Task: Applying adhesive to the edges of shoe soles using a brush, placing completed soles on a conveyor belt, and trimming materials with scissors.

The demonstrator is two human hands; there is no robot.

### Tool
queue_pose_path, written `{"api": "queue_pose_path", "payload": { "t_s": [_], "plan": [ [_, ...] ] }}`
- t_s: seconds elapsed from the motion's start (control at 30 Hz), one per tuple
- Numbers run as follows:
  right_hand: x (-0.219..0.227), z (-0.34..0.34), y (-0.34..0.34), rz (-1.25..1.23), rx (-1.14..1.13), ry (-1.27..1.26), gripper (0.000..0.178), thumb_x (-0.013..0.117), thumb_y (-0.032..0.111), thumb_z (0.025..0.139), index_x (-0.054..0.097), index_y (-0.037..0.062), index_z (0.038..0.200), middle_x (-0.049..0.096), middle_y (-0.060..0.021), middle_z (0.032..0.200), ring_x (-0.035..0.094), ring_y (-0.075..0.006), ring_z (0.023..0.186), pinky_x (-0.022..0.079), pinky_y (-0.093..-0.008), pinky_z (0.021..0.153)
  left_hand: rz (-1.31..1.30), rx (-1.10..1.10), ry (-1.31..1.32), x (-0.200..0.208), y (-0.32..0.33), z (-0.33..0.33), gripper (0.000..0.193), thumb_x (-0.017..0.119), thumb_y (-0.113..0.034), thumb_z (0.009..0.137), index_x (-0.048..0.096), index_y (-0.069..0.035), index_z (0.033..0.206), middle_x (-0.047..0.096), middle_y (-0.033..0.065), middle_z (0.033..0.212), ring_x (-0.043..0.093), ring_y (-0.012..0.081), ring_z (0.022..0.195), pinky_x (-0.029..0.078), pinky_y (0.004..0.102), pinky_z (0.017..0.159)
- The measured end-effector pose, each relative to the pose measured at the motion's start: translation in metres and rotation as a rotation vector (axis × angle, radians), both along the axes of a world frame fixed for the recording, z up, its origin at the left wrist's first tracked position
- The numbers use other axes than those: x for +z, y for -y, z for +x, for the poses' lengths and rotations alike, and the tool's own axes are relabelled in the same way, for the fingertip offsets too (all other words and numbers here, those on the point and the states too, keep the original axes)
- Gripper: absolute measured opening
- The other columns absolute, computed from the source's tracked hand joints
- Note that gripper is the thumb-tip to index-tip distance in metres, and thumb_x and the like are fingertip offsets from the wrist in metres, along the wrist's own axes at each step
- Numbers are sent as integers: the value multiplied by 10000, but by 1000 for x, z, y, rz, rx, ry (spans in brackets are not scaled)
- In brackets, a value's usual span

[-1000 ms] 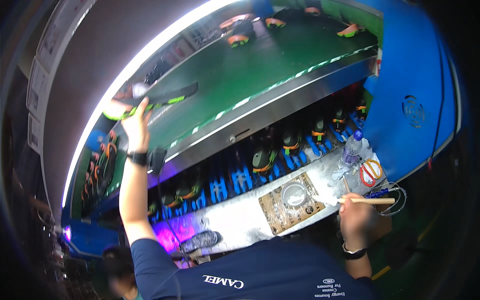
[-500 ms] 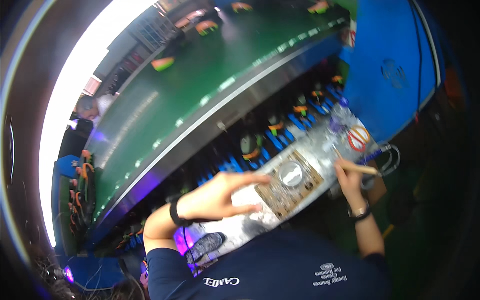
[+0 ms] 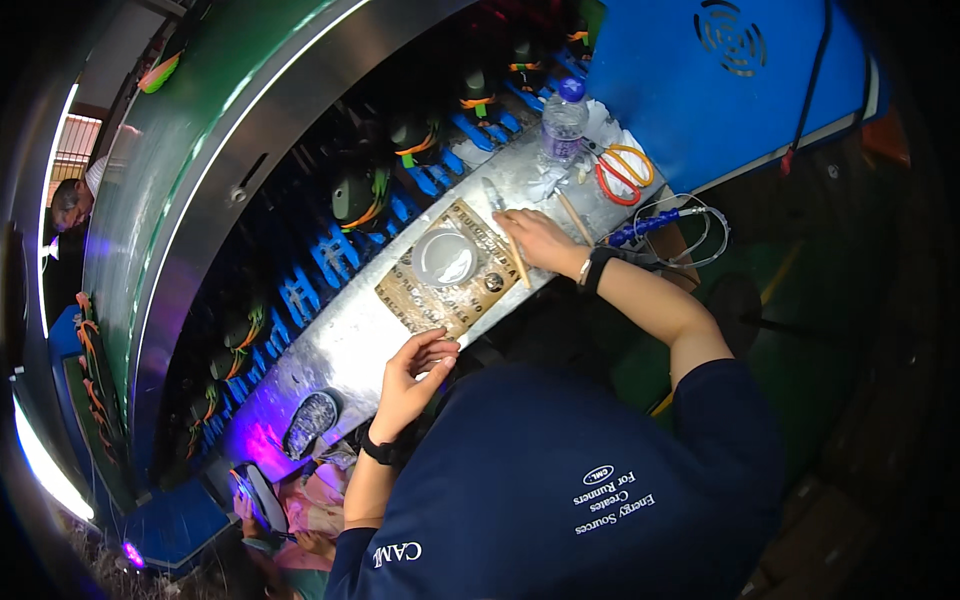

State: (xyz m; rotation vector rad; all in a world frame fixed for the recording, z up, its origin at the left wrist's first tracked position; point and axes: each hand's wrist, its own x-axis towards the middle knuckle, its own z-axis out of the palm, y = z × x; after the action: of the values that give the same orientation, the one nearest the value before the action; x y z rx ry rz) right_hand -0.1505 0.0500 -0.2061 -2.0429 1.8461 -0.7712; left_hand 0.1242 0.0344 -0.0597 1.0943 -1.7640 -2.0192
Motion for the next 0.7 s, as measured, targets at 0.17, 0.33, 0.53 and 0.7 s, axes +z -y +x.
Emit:
{"api": "queue_pose_path", "payload": {
  "t_s": [0.17,0.33,0.53,0.7],
  "plan": [
    [-3,6,13,-50,84,9,500,521,60,679,406,37,1164,463,-158,1027,456,-306,937,377,-368,818,55,69,11,-17,-28,-47,326,513,31,787,422,50,1100,556,125,964,540,153,899,428,235,795],
    [6,-29,-3,35,-365,75,431,548,49,664,434,-31,1072,456,-173,950,457,-320,893,396,-381,768,90,119,24,-22,-38,-70,325,540,-5,781,438,47,1085,565,116,944,546,132,862,432,222,759],
    [-22,-54,-12,405,-654,-5,266,569,109,675,455,-44,860,525,-209,827,555,-340,746,451,-406,653,111,132,-12,-44,-18,-107,309,564,-38,775,464,66,1048,580,96,882,550,100,787,438,196,700],
    [39,-32,-36,83,-509,481,153,549,85,729,480,-20,816,549,-131,711,555,-215,614,440,-316,556,-65,187,47,-69,20,-139,270,509,-107,823,482,54,1039,587,103,850,570,145,805,479,235,654]
  ]
}}
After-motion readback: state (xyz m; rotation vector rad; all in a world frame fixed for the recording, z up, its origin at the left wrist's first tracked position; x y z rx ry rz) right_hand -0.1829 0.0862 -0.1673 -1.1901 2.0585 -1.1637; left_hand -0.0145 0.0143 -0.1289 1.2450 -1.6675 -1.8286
